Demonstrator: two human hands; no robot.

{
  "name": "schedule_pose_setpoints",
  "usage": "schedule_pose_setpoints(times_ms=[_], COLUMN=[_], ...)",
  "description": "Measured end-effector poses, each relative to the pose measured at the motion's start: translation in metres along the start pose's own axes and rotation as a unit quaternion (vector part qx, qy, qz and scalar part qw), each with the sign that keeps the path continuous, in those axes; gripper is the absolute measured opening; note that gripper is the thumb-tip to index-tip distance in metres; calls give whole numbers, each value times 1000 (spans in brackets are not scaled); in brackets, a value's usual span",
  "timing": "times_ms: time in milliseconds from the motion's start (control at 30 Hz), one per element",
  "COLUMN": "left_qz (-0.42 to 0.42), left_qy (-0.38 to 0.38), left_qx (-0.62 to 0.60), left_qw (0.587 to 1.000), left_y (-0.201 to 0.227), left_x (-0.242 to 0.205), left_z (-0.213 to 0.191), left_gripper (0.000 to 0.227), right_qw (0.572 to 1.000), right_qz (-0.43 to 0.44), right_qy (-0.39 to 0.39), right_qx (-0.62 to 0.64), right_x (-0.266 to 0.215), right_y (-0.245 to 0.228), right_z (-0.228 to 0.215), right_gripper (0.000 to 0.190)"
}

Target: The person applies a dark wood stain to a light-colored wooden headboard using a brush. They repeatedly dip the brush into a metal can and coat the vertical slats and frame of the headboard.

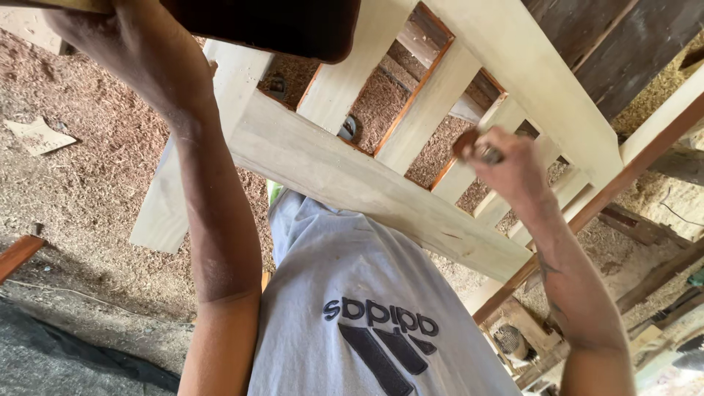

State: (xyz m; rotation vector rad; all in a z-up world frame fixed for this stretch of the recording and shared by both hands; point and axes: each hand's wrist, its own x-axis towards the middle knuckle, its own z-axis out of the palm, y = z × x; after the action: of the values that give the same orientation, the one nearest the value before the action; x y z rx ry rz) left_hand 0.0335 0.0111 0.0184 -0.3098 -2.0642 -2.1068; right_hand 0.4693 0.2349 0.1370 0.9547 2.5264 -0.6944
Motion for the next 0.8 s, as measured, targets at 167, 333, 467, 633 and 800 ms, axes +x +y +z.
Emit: schedule_pose_setpoints(times_ms=[167, 333, 467, 633, 800], left_qz=[-71, -58, -68, -99, -82], left_qy=[-35, -27, -34, -22, -27], left_qx=[-84, -19, -40, 10, -29], left_qw=[993, 998, 996, 995, 996], left_y=[10, 7, -5, -10, -2], left_x=[-1, 1, -2, -2, 3], left_z=[1, -3, -1, -6, 0], left_gripper=[46, 44, 51, 53, 57], right_qw=[1000, 975, 999, 993, 997], right_qz=[23, 150, 13, 50, 65], right_qy=[-2, -152, -21, -72, 21], right_qx=[-10, 55, 31, 81, 26], right_x=[0, -4, -2, -5, 12], right_y=[-2, -13, -12, -21, -18], right_z=[-10, -11, -16, -15, -24], right_gripper=[26, 14, 20, 18, 15])
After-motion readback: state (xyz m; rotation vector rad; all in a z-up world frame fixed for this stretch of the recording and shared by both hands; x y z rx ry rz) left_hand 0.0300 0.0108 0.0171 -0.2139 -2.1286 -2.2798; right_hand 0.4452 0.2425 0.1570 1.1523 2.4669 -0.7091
